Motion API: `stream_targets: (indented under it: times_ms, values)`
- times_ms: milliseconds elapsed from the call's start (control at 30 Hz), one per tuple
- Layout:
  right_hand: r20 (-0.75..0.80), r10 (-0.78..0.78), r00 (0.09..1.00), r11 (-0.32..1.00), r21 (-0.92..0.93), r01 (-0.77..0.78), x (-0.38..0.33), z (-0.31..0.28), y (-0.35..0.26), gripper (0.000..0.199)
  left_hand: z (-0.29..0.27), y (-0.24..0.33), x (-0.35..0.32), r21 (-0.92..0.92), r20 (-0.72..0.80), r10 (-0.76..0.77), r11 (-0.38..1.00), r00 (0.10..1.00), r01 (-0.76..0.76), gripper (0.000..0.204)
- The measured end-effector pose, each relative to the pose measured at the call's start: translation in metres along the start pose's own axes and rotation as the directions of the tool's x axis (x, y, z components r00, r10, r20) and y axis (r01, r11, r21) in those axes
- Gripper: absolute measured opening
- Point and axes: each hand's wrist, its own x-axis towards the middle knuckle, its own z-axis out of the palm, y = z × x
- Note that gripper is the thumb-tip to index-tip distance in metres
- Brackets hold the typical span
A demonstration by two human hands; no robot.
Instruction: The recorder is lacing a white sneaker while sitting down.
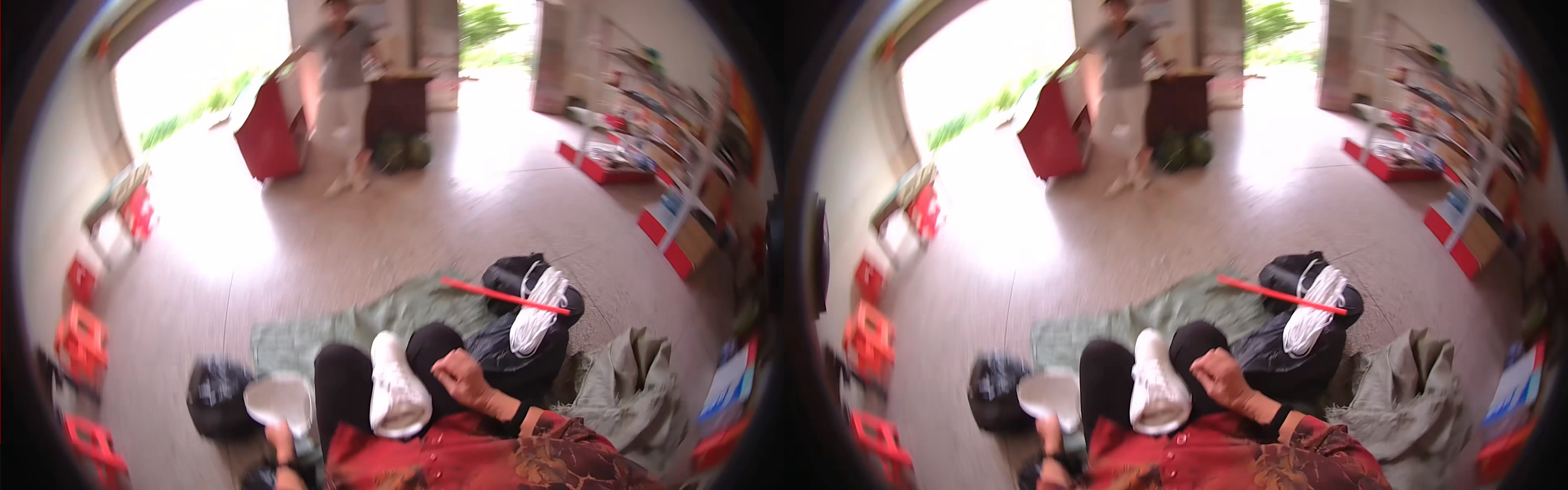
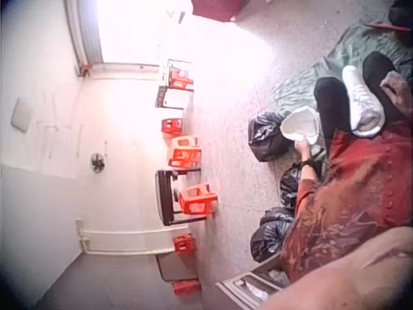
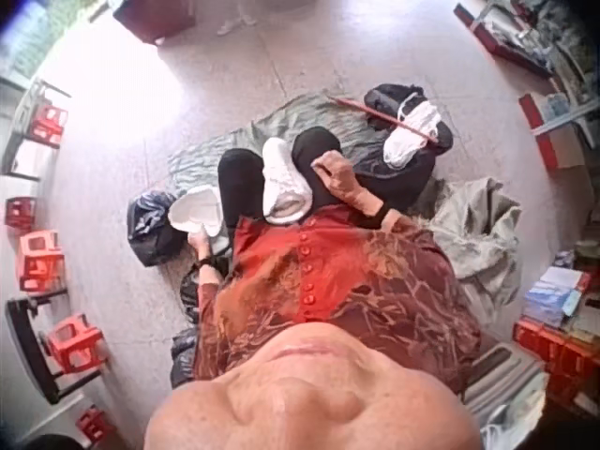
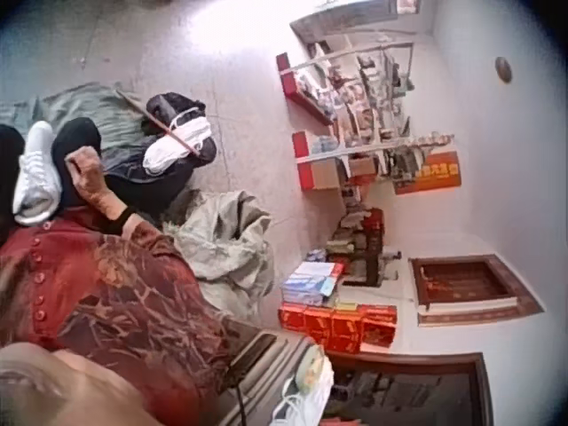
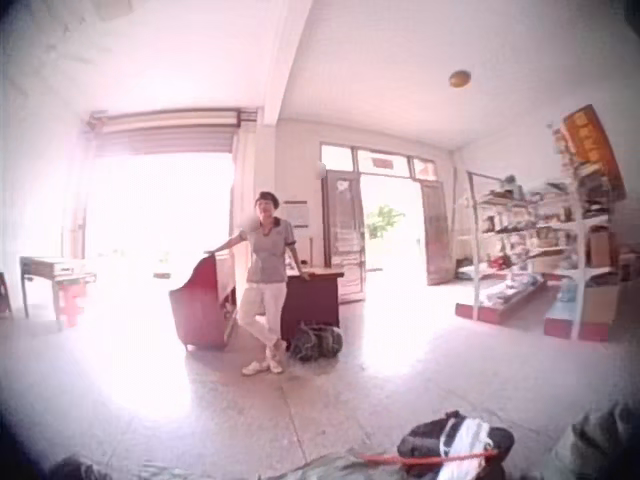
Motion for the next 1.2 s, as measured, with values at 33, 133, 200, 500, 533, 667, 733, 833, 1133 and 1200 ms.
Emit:
stream_targets:
  times_ms: [33,133,200,500,533,667,733,833,1133,1200]
  values:
    - [-0.022,-0.025,0.999,1.0,0.002,0.025,-0.003,0.002,0.005,0.011,0.01,0.005,-0.002,-0.391,-0.01,0.102,0.915,0.995,-0.098,0.036]
    - [-0.042,0.029,0.999,0.999,0.03,-0.028,-0.008,-0.007,0.0,0.011,0.019,0.022,-0.005,-0.709,0.029,0.056,0.705,0.998,-0.018,0.038]
    - [-0.072,0.04,0.997,0.999,0.011,-0.039,-0.013,-0.015,0.002,0.011,0.001,0.037,0.001,-0.725,0.039,0.117,0.687,0.992,-0.053,0.038]
    - [0.13,0.134,0.982,0.972,0.177,-0.156,-0.008,-0.012,-0.03,0.013,-0.114,0.207,-0.057,-0.808,0.031,0.324,0.565,0.946,-0.167,0.027]
    - [0.242,0.158,0.957,0.931,0.286,-0.226,-0.004,-0.01,-0.046,0.015,-0.124,0.215,-0.064,-0.807,0.022,0.322,0.565,0.946,-0.173,0.027]
    - [0.482,-0.377,0.791,0.868,0.482,0.12,0.013,0.033,-0.088,0.032,-0.147,0.259,-0.086,-0.057,-0.115,0.882,0.454,0.458,-0.889,0.026]
    - [0.408,-0.519,0.751,0.777,0.592,0.216,0.012,0.067,-0.088,0.042,-0.144,0.311,-0.123,-0.424,0.162,0.509,0.809,0.845,-0.407,0.033]
    - [0.494,-0.462,0.736,0.526,0.821,-0.221,-0.014,0.161,-0.054,0.043,-0.131,0.355,-0.149,-0.065,0.373,0.584,0.791,0.721,-0.608,0.043]
    - [0.674,-0.279,0.684,0.222,0.738,-0.637,-0.001,0.073,-0.087,0.04,-0.061,0.188,-0.04,-0.233,0.22,0.937,0.32,0.271,-0.918,0.023]
    - [0.639,-0.244,0.73,0.152,0.768,-0.622,-0.001,0.063,-0.091,0.042,-0.067,0.173,-0.043,-0.327,0.297,0.918,0.357,0.264,-0.875,0.023]
